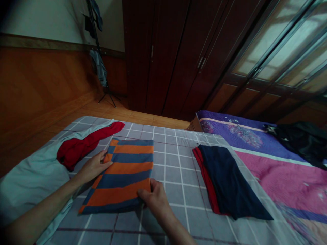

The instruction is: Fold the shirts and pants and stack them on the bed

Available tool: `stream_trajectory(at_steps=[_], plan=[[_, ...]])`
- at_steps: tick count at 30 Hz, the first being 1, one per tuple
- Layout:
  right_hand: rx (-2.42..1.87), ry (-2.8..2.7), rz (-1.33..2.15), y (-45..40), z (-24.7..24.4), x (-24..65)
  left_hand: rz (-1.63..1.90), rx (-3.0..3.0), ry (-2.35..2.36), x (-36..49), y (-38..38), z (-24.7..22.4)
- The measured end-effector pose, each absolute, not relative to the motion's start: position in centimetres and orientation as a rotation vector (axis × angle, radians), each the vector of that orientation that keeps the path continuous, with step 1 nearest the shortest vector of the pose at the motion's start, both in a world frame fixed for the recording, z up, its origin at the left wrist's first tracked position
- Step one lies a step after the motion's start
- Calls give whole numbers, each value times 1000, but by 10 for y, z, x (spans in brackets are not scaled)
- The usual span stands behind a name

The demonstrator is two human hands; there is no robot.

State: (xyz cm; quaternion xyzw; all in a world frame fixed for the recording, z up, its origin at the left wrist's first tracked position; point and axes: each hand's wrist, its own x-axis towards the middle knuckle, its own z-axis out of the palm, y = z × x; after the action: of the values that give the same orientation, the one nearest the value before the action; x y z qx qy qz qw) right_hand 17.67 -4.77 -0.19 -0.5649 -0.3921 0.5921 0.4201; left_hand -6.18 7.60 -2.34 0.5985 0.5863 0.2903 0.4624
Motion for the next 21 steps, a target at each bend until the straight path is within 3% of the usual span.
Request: stream_trajectory(at_steps=[5,14,21], plan=[[-1312,-587,1255,-51,26,217,709,1077,975,-42,54,-22],[-1375,-355,1186,-93,-27,201,651,1259,1144,-38,55,-41],[-1436,-487,1053,-82,-20,213,649,1206,1155,-38,52,-30]])
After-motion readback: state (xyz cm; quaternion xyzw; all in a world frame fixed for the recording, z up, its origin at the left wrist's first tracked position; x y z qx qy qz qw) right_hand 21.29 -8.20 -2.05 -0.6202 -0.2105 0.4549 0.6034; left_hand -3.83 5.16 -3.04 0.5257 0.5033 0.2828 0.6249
